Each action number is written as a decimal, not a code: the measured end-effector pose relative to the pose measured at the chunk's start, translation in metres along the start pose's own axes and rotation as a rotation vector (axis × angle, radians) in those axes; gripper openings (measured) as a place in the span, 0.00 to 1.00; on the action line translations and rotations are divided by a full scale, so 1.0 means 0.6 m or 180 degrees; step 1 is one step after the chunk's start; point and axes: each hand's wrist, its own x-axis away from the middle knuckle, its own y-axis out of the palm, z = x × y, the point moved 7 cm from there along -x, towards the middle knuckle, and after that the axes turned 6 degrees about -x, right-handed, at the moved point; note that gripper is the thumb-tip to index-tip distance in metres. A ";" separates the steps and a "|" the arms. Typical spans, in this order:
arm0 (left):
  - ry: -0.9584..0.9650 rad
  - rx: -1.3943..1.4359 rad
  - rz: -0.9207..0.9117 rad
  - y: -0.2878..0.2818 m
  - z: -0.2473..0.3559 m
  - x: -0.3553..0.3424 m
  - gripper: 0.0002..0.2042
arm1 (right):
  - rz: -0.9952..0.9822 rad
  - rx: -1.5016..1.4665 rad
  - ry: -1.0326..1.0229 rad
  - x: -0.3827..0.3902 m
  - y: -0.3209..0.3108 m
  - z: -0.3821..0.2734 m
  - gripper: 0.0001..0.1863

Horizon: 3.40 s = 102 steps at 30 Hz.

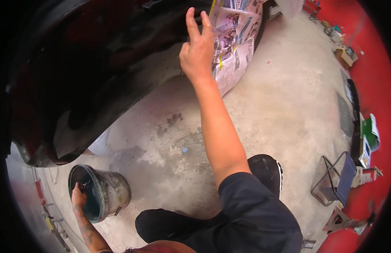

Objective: Using a sanding block and sandpaper to smooth the surface of a car body panel.

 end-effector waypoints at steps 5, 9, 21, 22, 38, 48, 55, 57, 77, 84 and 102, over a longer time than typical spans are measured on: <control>0.0427 -0.0369 0.0266 -0.152 0.140 0.145 0.20 | 0.0118 -0.0103 0.0363 0.078 0.021 -0.002 0.48; 0.0903 0.0005 -0.0016 -0.202 0.380 0.205 0.19 | 0.0011 -0.0423 0.0707 0.126 0.018 0.003 0.43; 0.2847 0.0539 0.1762 -0.464 0.930 0.234 0.26 | 0.0399 -0.4903 0.2358 0.068 -0.007 -0.014 0.12; 0.2869 0.1199 0.1622 -0.469 0.939 0.226 0.27 | 0.0336 -0.5172 0.2380 0.059 -0.015 -0.013 0.12; 0.2665 0.1950 0.1338 -0.467 0.952 0.204 0.26 | 0.0652 -0.5333 0.1746 0.041 -0.021 0.009 0.17; 0.3063 0.0328 0.2289 -0.496 0.949 0.231 0.24 | 0.0639 -0.5205 0.1778 0.050 0.008 -0.017 0.17; 0.3029 -0.0487 0.2813 -0.534 0.953 0.255 0.27 | 0.0300 -0.3564 0.1642 -0.005 0.004 -0.003 0.23; 0.3082 -0.0684 0.2943 -0.544 0.954 0.259 0.27 | 0.0133 -0.3305 0.1608 -0.027 -0.014 0.002 0.24; 0.3383 -0.2093 0.4022 -0.558 1.059 0.217 0.21 | 0.0362 -0.3318 0.1824 0.034 0.007 0.009 0.31; 0.3254 -0.2214 0.4111 -0.558 1.067 0.208 0.22 | 0.0441 -0.3603 0.2052 0.031 0.005 0.030 0.19; 0.3275 -0.2510 0.4145 -0.556 1.079 0.210 0.20 | 0.0255 -0.4017 0.2471 0.041 0.016 0.060 0.06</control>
